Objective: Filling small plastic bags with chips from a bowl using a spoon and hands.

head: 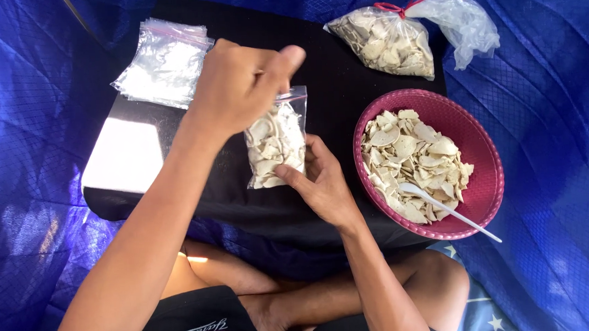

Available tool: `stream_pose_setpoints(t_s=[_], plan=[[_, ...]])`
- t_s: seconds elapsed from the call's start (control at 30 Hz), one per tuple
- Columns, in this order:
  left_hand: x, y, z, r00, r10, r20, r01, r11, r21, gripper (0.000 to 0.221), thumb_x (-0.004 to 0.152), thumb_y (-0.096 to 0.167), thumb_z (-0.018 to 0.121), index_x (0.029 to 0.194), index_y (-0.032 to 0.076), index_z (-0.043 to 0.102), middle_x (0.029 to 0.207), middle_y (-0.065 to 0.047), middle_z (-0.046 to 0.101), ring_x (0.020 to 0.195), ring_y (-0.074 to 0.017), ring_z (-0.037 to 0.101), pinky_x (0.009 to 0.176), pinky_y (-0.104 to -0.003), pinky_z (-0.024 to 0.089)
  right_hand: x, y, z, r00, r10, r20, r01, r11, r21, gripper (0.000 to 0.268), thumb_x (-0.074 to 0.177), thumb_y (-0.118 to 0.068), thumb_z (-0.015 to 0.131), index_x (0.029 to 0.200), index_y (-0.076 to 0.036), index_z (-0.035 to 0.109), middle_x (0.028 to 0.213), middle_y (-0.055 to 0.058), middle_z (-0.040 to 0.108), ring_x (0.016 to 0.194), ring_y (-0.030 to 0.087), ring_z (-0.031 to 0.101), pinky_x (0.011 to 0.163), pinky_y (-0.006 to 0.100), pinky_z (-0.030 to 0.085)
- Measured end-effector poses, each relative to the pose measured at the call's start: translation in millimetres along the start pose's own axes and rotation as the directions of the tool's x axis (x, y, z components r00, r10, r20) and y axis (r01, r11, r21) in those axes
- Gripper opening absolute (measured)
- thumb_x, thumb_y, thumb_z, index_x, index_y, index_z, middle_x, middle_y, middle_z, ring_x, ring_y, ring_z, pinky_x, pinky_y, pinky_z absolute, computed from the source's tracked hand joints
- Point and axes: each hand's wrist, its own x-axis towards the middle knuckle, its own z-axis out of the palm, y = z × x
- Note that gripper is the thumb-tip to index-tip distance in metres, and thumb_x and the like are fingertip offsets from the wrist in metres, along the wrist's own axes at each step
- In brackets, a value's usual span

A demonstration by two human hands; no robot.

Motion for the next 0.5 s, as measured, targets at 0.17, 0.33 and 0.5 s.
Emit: stream_pose_setpoints(t_s=[0.17, 0.33, 0.5], plan=[[-4.8, -5.5, -3.0, 0.999, -0.024, -0.043, 0.015, 0.981, -0.193, 0.041, 0.107, 0.021, 0.060, 0.076, -0.003, 0.074, 0.044, 0.000, 0.043, 0.037, -0.0077, 0.031, 0.040, -0.024, 0.019, 1.1, 2.2, -3.4, 1.000, 0.006, 0.002, -0.006, 0.999, 0.036, 0.051, 0.089, -0.003, 0.070, 0.134, 0.004, 0.049, 0.118, 0.018, 0.067, 0.103, 0.019, 0.065, 0.093, 0.030, 0.054], [0.1, 4.1, 0.2, 0.989, 0.023, -0.144, -0.051, 0.980, -0.194, 0.044, 0.108, 0.020, 0.053, 0.076, -0.002, 0.073, 0.045, 0.000, 0.039, 0.037, -0.0101, 0.035, 0.042, -0.026, 0.023, 1.3, 4.8, -4.9, 1.000, -0.010, 0.020, 0.009, 0.997, 0.071, 0.051, 0.091, -0.002, 0.068, 0.137, 0.004, 0.048, 0.121, 0.018, 0.066, 0.106, 0.020, 0.064, 0.096, 0.031, 0.053], [-13.2, 2.7, 4.3, 0.960, -0.264, -0.094, 0.211, 0.902, -0.377, 0.049, 0.107, 0.038, 0.034, 0.128, -0.001, 0.056, 0.099, -0.010, 0.062, 0.093, -0.0184, 0.063, 0.079, -0.029, 0.051, 1.8, 5.9, -6.6, 1.000, -0.026, -0.016, 0.028, 0.992, 0.122, 0.049, 0.092, -0.003, 0.067, 0.136, 0.005, 0.047, 0.121, 0.020, 0.066, 0.106, 0.021, 0.065, 0.095, 0.032, 0.054]])
